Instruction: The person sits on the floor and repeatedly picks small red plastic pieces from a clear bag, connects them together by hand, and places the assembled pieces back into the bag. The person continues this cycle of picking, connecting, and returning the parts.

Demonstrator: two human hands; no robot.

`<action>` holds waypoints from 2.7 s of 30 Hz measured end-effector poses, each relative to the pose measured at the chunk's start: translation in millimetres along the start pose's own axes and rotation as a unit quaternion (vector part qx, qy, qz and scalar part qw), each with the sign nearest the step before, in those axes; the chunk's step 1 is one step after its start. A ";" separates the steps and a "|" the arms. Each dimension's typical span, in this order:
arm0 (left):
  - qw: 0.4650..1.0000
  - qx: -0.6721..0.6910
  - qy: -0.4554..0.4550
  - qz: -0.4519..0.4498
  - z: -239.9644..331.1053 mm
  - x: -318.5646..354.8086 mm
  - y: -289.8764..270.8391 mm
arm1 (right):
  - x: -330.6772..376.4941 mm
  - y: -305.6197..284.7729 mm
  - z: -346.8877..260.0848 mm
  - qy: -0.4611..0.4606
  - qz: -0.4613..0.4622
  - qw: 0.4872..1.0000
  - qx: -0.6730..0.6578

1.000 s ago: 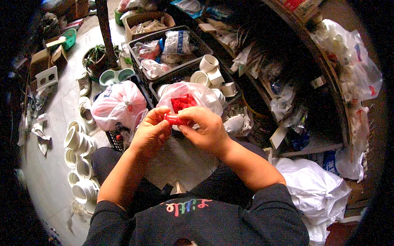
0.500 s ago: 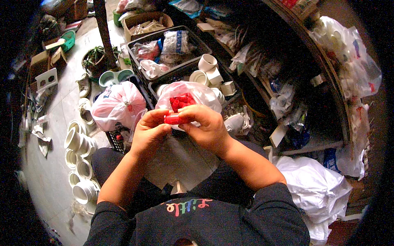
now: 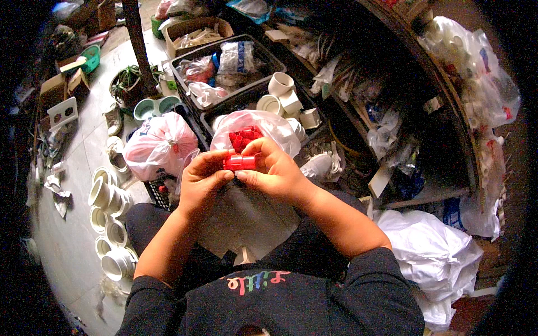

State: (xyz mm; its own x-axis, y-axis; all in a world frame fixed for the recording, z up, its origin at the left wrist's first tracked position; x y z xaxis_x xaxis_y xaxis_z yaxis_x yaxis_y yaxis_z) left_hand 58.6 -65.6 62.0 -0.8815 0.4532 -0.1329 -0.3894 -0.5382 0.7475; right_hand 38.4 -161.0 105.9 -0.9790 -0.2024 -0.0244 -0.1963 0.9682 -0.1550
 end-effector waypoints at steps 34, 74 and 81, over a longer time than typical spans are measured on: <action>0.996 -0.085 0.012 0.006 -0.4 2.3 -0.7 | 6.8 -14.9 33.5 0.173 -0.036 0.980 -0.087; 0.997 -0.074 -0.012 0.019 -5.2 2.5 -2.5 | 5.4 -12.6 20.4 0.062 0.010 0.998 0.003; 0.996 -0.082 -0.004 0.019 -6.2 1.6 -4.0 | 6.5 -8.4 2.5 -0.047 0.037 0.995 0.083</action>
State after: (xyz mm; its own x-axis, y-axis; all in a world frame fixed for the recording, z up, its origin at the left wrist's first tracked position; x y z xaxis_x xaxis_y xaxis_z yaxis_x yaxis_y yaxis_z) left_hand 57.0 -67.1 54.8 -0.8945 0.4356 -0.1002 -0.3946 -0.6644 0.6346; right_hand 33.8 -170.7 104.6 -0.9796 -0.1513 -0.1320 -0.1042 0.9451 -0.3098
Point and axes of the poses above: each hand's wrist, its own x-axis away from the middle knuckle, its own y-axis out of the palm, z = x × y, the point moved 10 cm from there along -x, towards the middle knuckle, and after that the axes turned 9 degrees about x, right-handed, at the moved point
